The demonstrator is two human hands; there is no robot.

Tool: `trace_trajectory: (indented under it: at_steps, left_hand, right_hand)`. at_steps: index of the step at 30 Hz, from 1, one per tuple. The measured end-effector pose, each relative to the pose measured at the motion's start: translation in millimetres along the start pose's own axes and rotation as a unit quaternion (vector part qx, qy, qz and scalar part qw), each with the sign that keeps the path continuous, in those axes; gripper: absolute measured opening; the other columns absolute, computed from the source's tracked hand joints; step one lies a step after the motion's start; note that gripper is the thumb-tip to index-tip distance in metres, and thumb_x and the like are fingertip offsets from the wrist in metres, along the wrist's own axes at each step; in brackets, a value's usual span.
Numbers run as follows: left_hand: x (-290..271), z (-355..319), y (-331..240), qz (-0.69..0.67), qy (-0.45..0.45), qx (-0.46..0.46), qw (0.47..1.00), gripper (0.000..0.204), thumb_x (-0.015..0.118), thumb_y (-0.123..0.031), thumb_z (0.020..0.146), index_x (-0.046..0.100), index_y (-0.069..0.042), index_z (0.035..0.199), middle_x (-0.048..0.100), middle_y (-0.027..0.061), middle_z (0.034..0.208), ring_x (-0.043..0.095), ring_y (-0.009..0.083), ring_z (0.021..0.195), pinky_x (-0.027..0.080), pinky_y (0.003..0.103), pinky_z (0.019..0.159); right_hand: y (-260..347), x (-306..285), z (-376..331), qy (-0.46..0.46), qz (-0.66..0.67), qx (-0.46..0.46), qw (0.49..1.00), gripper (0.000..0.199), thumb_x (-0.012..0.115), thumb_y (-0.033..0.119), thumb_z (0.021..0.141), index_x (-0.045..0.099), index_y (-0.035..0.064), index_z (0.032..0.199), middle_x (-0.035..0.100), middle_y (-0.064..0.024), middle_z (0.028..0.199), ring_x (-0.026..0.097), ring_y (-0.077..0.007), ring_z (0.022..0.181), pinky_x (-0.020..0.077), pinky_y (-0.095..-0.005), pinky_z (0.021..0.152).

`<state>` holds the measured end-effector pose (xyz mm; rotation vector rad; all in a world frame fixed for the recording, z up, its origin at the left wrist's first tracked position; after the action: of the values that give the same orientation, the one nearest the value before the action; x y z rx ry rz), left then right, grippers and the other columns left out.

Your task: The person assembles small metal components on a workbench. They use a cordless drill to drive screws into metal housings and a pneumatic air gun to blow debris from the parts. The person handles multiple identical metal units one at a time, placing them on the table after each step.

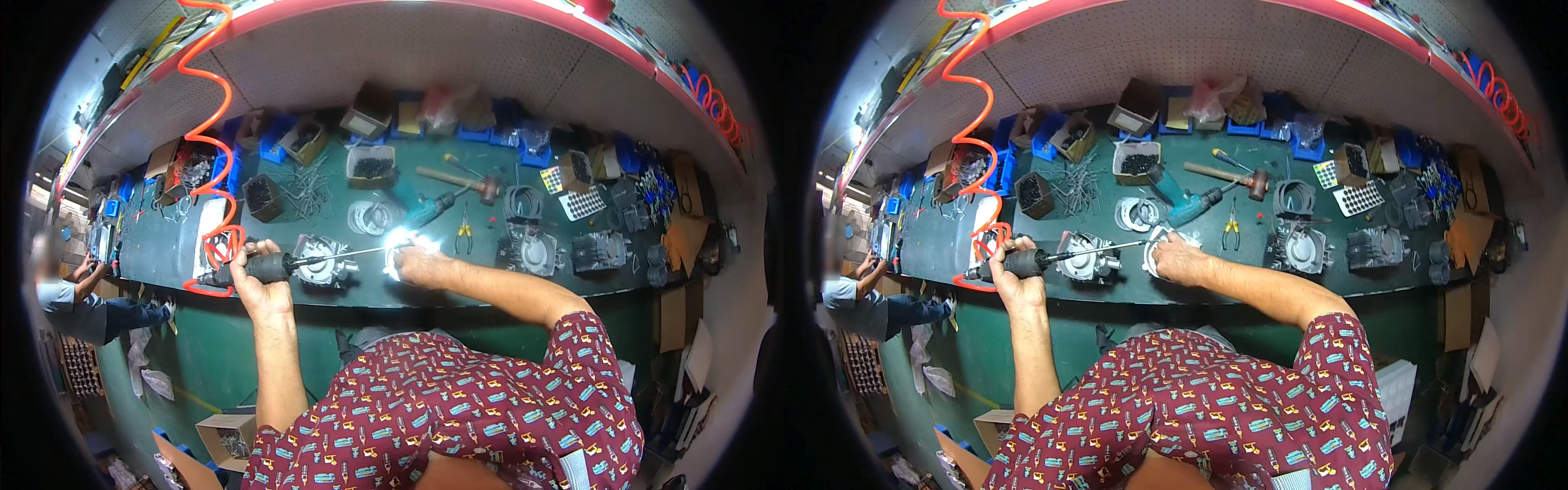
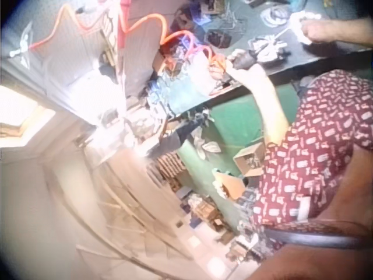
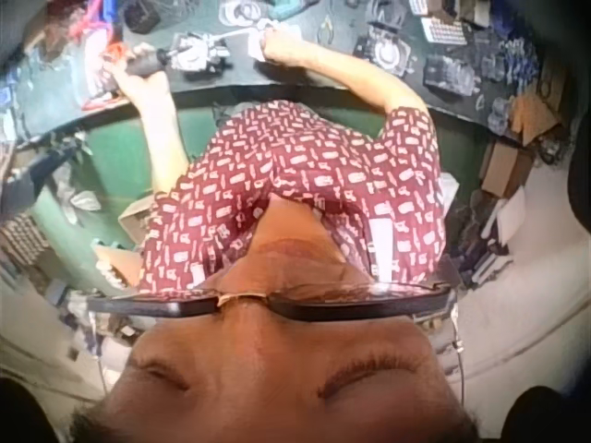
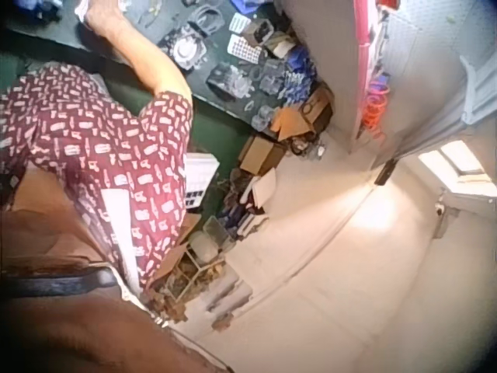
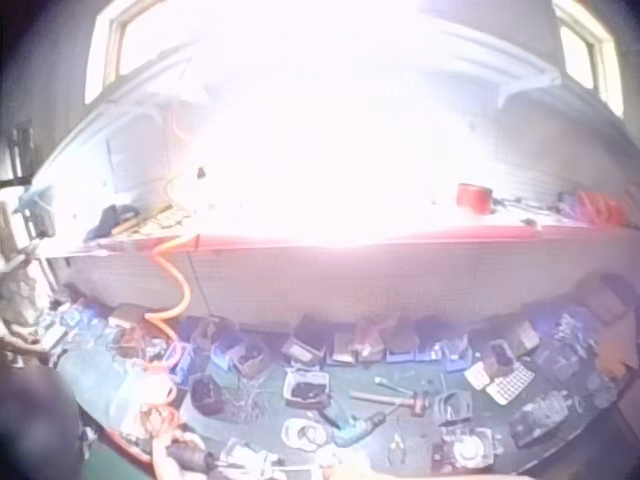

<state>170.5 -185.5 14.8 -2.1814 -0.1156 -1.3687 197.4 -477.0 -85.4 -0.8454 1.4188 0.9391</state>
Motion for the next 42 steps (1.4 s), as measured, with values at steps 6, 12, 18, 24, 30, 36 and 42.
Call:
trace_trajectory:
  at_steps: [6, 12, 18, 24, 30, 36, 42]
  left_hand:
    - [-1.6, 4.7, -15.1, -0.006, -0.003, 0.02, 1.0, 0.008, 0.062, -0.009, 0.091, 0.058, -0.002, 0.093, 0.062, 0.007, 0.088, 0.062, 0.0199, 0.084, 0.056, 0.041, 0.092]
    - [-11.5, 6.8, -32.6, -0.023, -0.027, 0.033, 0.999, 0.01, 0.062, -0.01, 0.091, 0.058, -0.001, 0.093, 0.061, 0.0082, 0.088, 0.061, 0.0215, 0.084, 0.055, 0.041, 0.09]
    - [-9.9, 15.7, -43.7, -0.026, -0.021, 0.037, 0.999, 0.012, 0.061, -0.009, 0.091, 0.056, 0.001, 0.094, 0.06, 0.0091, 0.088, 0.06, 0.0217, 0.083, 0.056, 0.041, 0.089]
    - [-8.3, 38.2, -62.0, -0.031, -0.015, 0.023, 0.999, 0.013, 0.062, -0.009, 0.091, 0.056, 0.002, 0.095, 0.058, 0.009, 0.089, 0.059, 0.021, 0.085, 0.056, 0.041, 0.09]
    - [-3.9, 65.2, -83.8, -0.038, 0.014, -0.009, 0.999, 0.012, 0.063, -0.011, 0.091, 0.058, 0.0, 0.094, 0.063, 0.0078, 0.089, 0.063, 0.0205, 0.084, 0.055, 0.04, 0.092]
    - [-5.4, 77.5, -95.7, -0.022, 0.022, -0.011, 0.999, 0.011, 0.062, -0.013, 0.092, 0.058, -0.002, 0.092, 0.062, 0.006, 0.088, 0.061, 0.0188, 0.084, 0.055, 0.039, 0.092]
    - [-1.7, 80.0, -109.0, -0.038, -0.006, 0.01, 0.999, 0.012, 0.063, -0.013, 0.09, 0.059, -0.002, 0.088, 0.06, 0.0065, 0.087, 0.06, 0.0219, 0.086, 0.055, 0.038, 0.088]
  right_hand:
    - [-5.8, 6.3, -3.9, 0.037, 0.019, -0.01, 0.999, 0.012, 0.067, 0.017, 0.079, 0.071, 0.0085, 0.086, 0.066, -0.0089, 0.1, 0.06, -0.0268, 0.101, 0.0431, -0.0466, 0.088]
    - [-24.3, -37.6, -13.6, -0.209, 0.502, 0.268, 0.796, 0.02, 0.07, 0.013, 0.087, 0.065, -0.0003, 0.101, 0.069, -0.0125, 0.093, 0.066, -0.019, 0.076, 0.0533, -0.0363, 0.068]
    - [-0.1, -64.6, 1.6, -0.332, 0.813, 0.278, 0.389, 0.021, 0.069, 0.007, 0.093, 0.062, -0.0024, 0.11, 0.069, -0.0128, 0.093, 0.067, -0.015, 0.074, 0.0591, -0.0285, 0.064]
    - [17.2, -72.8, 28.5, -0.342, 0.877, 0.205, 0.27, 0.021, 0.072, 0.011, 0.092, 0.062, 0.0033, 0.109, 0.068, -0.0096, 0.091, 0.065, -0.0127, 0.07, 0.0556, -0.0255, 0.06]
    - [38.5, -87.5, 71.1, -0.355, 0.874, 0.196, 0.269, 0.023, 0.073, 0.012, 0.092, 0.064, 0.0036, 0.11, 0.067, -0.007, 0.088, 0.063, -0.0114, 0.069, 0.0536, -0.0246, 0.059]
    - [49.5, -85.6, 102.3, -0.369, 0.888, 0.173, 0.211, 0.021, 0.07, 0.014, 0.095, 0.062, 0.0054, 0.113, 0.064, -0.0067, 0.089, 0.06, -0.0119, 0.071, 0.0508, -0.0253, 0.06]
    - [50.3, -95.8, 125.0, -0.328, 0.926, 0.085, 0.166, 0.018, 0.066, 0.016, 0.097, 0.063, 0.0068, 0.112, 0.062, -0.0047, 0.089, 0.055, -0.0118, 0.076, 0.0471, -0.0251, 0.063]
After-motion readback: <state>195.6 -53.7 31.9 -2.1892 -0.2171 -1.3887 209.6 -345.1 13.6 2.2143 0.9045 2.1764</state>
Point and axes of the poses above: each hand's wrist, its own z-axis towards the middle knuckle, its own x-axis out of the palm, y = z × x, the point moved 5 cm from there along z, towards the middle knuckle
